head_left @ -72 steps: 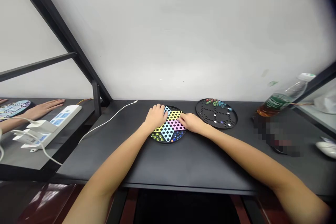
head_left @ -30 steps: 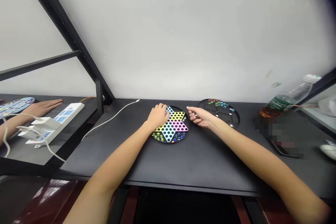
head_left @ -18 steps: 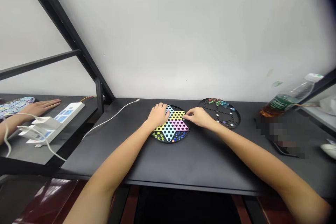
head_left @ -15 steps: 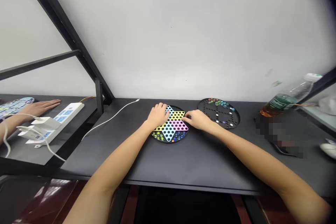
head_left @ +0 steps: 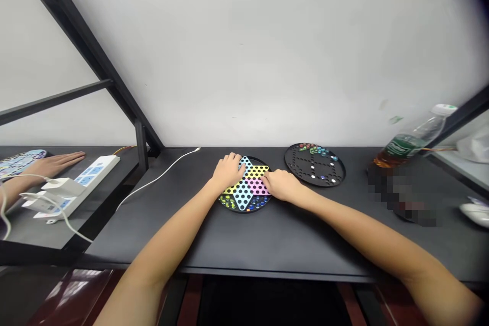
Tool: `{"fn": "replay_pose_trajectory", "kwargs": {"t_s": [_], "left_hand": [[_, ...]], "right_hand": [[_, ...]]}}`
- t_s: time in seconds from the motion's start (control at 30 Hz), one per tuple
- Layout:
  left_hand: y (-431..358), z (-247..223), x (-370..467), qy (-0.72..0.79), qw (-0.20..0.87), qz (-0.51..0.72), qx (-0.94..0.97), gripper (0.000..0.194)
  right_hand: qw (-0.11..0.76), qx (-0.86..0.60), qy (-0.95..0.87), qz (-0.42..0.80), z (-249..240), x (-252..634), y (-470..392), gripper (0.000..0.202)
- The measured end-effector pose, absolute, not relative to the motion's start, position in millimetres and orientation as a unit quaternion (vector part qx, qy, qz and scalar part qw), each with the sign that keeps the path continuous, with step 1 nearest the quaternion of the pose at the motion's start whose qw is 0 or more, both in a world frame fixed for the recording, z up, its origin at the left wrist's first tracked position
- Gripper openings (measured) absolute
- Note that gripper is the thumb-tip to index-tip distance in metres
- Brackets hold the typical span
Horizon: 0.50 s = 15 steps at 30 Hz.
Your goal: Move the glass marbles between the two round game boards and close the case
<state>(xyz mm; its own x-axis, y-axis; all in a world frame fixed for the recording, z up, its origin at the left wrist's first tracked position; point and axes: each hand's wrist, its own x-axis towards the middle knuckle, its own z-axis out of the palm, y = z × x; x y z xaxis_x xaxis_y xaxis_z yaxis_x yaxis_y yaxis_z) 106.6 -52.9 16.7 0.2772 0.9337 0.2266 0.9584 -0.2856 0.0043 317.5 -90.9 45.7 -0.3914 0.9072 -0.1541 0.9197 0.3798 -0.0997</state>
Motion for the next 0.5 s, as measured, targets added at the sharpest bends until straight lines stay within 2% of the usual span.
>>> {"fn": "replay_pose_trajectory", "kwargs": {"t_s": [0.2,0.4,0.5], "left_hand": [[-54,18,110,-0.601,0.071,-0.092,-0.791,0.031],[-51,17,107,-0.601,0.065,-0.099,-0.79,0.03],[-50,17,104,-0.602,0.053,-0.096,-0.791,0.03]], "right_hand": [[0.032,0.502,0.84,-0.202,49,328,-92,0.05],[0.002,0.518,0.842,-0.152,33,329,-102,0.054],[-0.041,0.522,0.837,-0.157,27,328,-98,0.055]]}}
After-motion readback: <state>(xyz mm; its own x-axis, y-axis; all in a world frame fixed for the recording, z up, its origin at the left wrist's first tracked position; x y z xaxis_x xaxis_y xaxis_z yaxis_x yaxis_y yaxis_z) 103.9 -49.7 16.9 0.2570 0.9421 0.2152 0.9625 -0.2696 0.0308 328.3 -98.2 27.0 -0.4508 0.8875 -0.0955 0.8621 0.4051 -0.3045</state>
